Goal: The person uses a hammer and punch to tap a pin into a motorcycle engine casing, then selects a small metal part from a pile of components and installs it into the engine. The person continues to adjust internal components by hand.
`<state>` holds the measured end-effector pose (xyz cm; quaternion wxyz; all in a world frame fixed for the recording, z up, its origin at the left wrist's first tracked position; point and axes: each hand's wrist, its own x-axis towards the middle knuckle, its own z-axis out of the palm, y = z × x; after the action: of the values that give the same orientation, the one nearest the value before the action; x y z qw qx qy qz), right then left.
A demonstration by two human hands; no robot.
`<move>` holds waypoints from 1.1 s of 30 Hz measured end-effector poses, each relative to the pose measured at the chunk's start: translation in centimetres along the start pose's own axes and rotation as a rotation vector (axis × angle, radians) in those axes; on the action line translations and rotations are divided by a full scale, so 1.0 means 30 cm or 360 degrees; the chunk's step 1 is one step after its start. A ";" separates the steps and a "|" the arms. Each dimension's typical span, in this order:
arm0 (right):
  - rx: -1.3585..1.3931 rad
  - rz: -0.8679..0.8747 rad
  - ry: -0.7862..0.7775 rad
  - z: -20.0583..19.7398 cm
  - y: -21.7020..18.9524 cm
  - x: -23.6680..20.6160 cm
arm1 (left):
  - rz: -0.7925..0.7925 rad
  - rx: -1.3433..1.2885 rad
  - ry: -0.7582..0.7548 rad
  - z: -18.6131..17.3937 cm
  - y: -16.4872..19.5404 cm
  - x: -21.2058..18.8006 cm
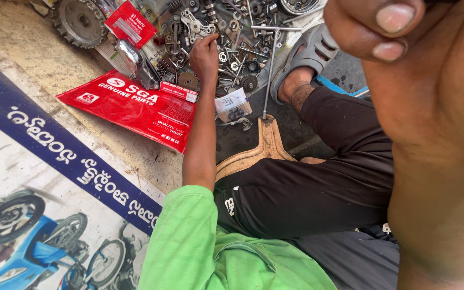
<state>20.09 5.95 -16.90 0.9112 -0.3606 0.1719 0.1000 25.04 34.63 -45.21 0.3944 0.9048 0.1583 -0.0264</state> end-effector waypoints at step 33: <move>-0.0072 -0.0010 -0.0012 0.058 0.001 -0.006 | -0.0134 0.0420 -0.0118 -0.068 -0.062 -0.054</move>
<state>20.34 7.16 -15.66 0.9038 -0.3813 0.1652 0.1023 22.77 36.86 -44.84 0.2763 0.9397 0.1766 -0.0969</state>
